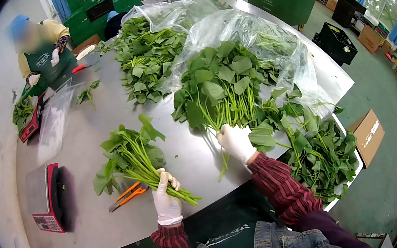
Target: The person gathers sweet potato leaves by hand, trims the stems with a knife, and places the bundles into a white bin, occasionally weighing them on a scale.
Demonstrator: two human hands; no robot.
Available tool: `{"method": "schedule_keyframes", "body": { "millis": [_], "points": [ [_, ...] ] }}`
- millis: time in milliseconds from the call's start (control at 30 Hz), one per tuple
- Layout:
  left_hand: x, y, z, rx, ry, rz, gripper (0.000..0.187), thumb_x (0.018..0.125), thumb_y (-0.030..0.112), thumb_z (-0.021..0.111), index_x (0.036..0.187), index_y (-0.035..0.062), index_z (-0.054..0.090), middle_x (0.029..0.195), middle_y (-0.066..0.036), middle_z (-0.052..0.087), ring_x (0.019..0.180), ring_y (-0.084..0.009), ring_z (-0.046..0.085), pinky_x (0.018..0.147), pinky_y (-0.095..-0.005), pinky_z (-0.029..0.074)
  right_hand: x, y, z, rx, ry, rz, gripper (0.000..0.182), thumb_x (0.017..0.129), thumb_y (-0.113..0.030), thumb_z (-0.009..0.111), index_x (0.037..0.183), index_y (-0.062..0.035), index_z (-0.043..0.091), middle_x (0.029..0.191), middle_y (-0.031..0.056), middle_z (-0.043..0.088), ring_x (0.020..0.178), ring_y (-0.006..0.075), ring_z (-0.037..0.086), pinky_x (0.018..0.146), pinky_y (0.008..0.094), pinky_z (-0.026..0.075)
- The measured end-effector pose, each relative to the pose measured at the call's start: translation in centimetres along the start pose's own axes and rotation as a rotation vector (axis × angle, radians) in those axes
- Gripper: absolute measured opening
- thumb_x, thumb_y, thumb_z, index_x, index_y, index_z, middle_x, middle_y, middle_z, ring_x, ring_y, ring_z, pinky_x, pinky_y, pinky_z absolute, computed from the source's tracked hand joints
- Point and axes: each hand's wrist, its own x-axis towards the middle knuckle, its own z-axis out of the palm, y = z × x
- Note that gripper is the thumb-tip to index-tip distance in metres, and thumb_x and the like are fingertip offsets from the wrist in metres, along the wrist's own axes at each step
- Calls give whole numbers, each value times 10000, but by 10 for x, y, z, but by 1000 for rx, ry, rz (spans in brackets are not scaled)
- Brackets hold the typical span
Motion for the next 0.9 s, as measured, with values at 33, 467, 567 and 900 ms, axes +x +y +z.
{"method": "schedule_keyframes", "body": {
  "millis": [33,467,567,900],
  "points": [
    [1,0,0,-10,0,-1,136,900,116,561,1017,73,508,728,-11,471,584,-103,433,533,-225,364,-4,2,-3,155,165,-79,226,855,-212,543,812,9,562,634,181,604,538,276,601,531,363,475],
    [2,-22,11,21,69,-15,141,864,56,588,992,52,529,758,-33,514,615,-121,485,540,-244,384,-80,-26,-32,2135,-485,405,181,915,-91,421,945,56,524,542,-103,312,450,5,287,450,166,262],
    [4,-22,17,69,167,27,162,815,-17,617,943,51,544,790,-30,543,624,-120,518,533,-243,392,-90,-32,-27,2131,-510,368,160,908,-72,421,958,50,512,548,-109,318,439,-4,275,440,160,259],
    [1,-25,52,221,4,-40,156,806,1,636,932,15,545,775,-45,568,605,-118,510,523,-233,394,-100,-54,-44,1677,-682,398,360,984,-264,377,832,-2,572,479,-52,387,372,51,314,384,171,264]
  ]
}}
